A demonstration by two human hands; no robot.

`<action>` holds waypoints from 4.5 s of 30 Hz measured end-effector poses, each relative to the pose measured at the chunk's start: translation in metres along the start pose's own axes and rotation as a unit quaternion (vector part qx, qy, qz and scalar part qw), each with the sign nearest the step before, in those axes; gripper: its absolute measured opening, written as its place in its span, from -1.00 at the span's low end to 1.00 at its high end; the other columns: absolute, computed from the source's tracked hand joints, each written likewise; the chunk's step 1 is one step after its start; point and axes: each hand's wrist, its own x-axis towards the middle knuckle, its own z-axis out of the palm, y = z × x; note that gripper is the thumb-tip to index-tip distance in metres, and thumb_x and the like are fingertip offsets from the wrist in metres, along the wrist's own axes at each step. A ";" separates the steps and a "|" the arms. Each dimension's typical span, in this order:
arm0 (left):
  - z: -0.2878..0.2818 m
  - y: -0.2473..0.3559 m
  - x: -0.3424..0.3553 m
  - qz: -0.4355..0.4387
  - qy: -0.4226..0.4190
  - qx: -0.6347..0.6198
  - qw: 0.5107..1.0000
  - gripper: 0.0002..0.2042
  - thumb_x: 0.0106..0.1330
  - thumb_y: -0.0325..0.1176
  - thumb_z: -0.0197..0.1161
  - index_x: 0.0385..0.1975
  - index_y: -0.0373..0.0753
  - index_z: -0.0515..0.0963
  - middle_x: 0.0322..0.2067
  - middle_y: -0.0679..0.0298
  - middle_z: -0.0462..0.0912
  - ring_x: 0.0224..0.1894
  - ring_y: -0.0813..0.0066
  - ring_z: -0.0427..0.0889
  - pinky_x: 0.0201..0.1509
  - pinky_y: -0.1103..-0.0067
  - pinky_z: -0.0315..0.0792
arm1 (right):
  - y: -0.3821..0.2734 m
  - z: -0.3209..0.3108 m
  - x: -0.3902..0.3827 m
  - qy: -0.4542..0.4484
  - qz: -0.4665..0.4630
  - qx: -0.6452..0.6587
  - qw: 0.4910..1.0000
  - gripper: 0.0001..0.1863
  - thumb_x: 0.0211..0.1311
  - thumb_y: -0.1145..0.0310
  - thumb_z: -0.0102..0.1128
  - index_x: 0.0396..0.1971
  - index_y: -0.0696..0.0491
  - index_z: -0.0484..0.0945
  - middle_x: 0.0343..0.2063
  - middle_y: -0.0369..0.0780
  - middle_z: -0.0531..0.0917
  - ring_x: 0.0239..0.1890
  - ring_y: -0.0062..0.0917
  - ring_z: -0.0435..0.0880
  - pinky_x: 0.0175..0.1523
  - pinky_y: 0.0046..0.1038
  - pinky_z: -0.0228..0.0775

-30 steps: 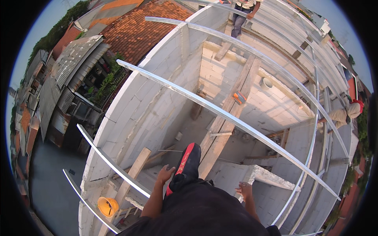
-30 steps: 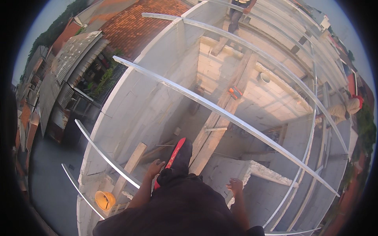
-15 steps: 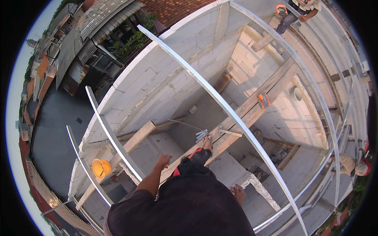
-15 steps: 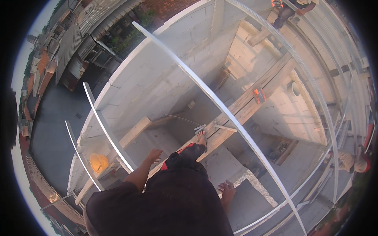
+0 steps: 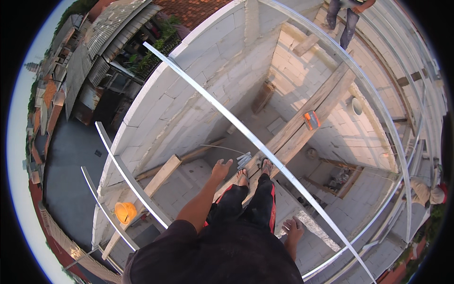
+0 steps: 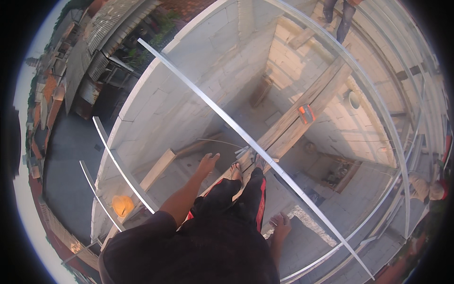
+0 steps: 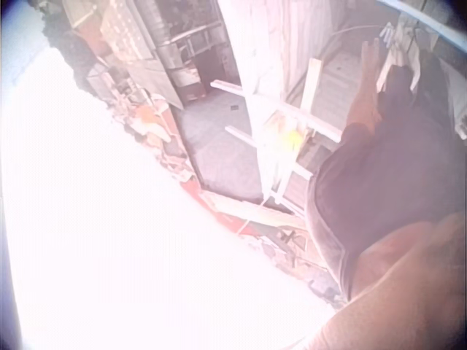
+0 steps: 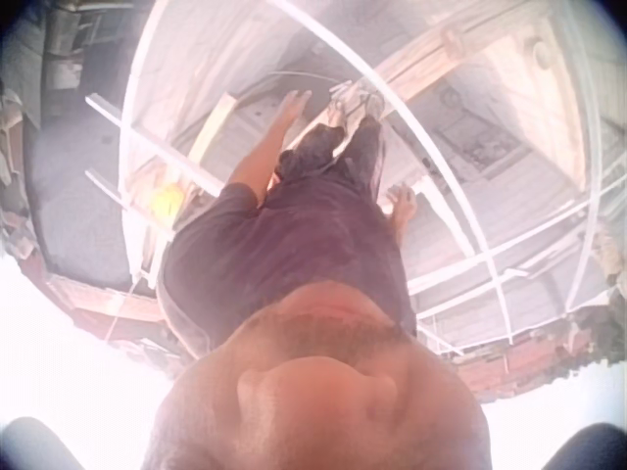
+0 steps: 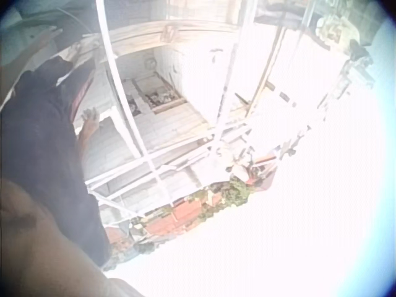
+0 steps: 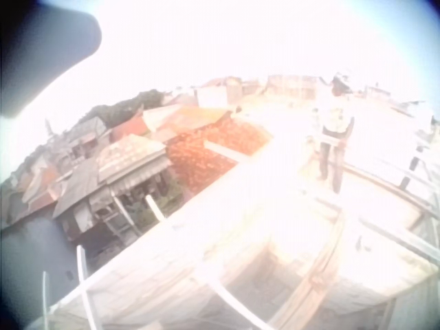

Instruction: The person walks across a rooftop construction site, picks up a long white metal profile, and uses a hand saw to cut it to size. The person positions the profile against a wall and saws through it, then moves to another section to repeat the cutting process.

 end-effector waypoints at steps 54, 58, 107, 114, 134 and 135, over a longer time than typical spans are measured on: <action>0.135 0.129 0.164 -0.095 0.373 -0.229 0.894 -0.60 0.08 -0.32 0.34 -0.15 -0.50 0.57 -0.22 -0.22 0.71 -0.06 -0.19 0.71 0.09 0.18 0.54 | -0.563 0.137 0.381 0.089 -0.433 0.019 0.897 -0.70 0.26 0.31 0.30 -0.10 0.16 0.63 -0.20 -0.23 0.64 -0.07 -0.44 0.60 0.15 -0.36 0.41; 0.141 0.121 0.169 -0.087 0.353 -0.282 0.888 -0.47 0.08 -0.34 0.38 0.06 -0.48 0.50 -0.05 -0.24 0.65 0.07 -0.17 0.64 0.20 0.20 0.48 | -0.462 0.143 0.304 0.086 -0.483 -0.069 0.869 -0.73 0.23 0.25 0.31 -0.41 0.21 0.62 -0.40 -0.25 0.60 -0.29 -0.49 0.54 -0.04 -0.40 0.35; 0.121 0.162 0.132 -0.018 0.190 -0.459 0.868 -0.32 0.03 -0.23 0.42 0.11 -0.50 0.33 0.02 -0.23 0.58 0.13 -0.01 0.59 0.20 0.33 0.46 | -0.150 0.059 0.245 -0.133 -0.345 -0.457 0.809 -0.45 0.29 0.27 0.27 0.12 0.39 0.46 -0.12 0.10 0.64 -0.11 -0.14 0.66 0.00 -0.18 0.48; 0.141 0.174 0.157 -0.013 0.160 -0.441 0.883 -0.37 0.04 -0.28 0.42 0.06 -0.48 0.33 -0.03 -0.13 0.58 0.05 0.09 0.60 0.14 0.31 0.48 | -0.172 0.064 0.221 -0.124 -0.395 -0.408 0.814 -0.67 0.32 0.39 0.23 -0.02 0.30 0.51 -0.30 -0.08 0.62 -0.30 -0.35 0.63 -0.22 -0.26 0.45; 0.151 0.183 0.152 0.009 0.234 -0.350 0.907 -0.04 0.02 -0.04 0.54 0.32 -0.49 0.18 0.19 -0.27 0.49 0.27 -0.11 0.51 0.33 0.27 0.42 | -0.266 0.200 0.126 -0.221 -0.357 -0.266 0.868 -0.76 0.47 0.41 0.14 0.00 0.21 0.46 -0.56 -0.34 0.47 -0.54 -0.69 0.41 -0.40 -0.57 0.27; 0.152 0.182 0.150 0.013 0.229 -0.346 0.910 0.00 0.02 -0.04 0.55 0.35 -0.49 0.14 0.21 -0.28 0.46 0.29 -0.11 0.49 0.35 0.26 0.40 | -0.267 0.205 0.125 -0.224 -0.359 -0.264 0.867 -0.77 0.47 0.42 0.13 0.00 0.21 0.46 -0.56 -0.34 0.47 -0.54 -0.69 0.41 -0.39 -0.57 0.27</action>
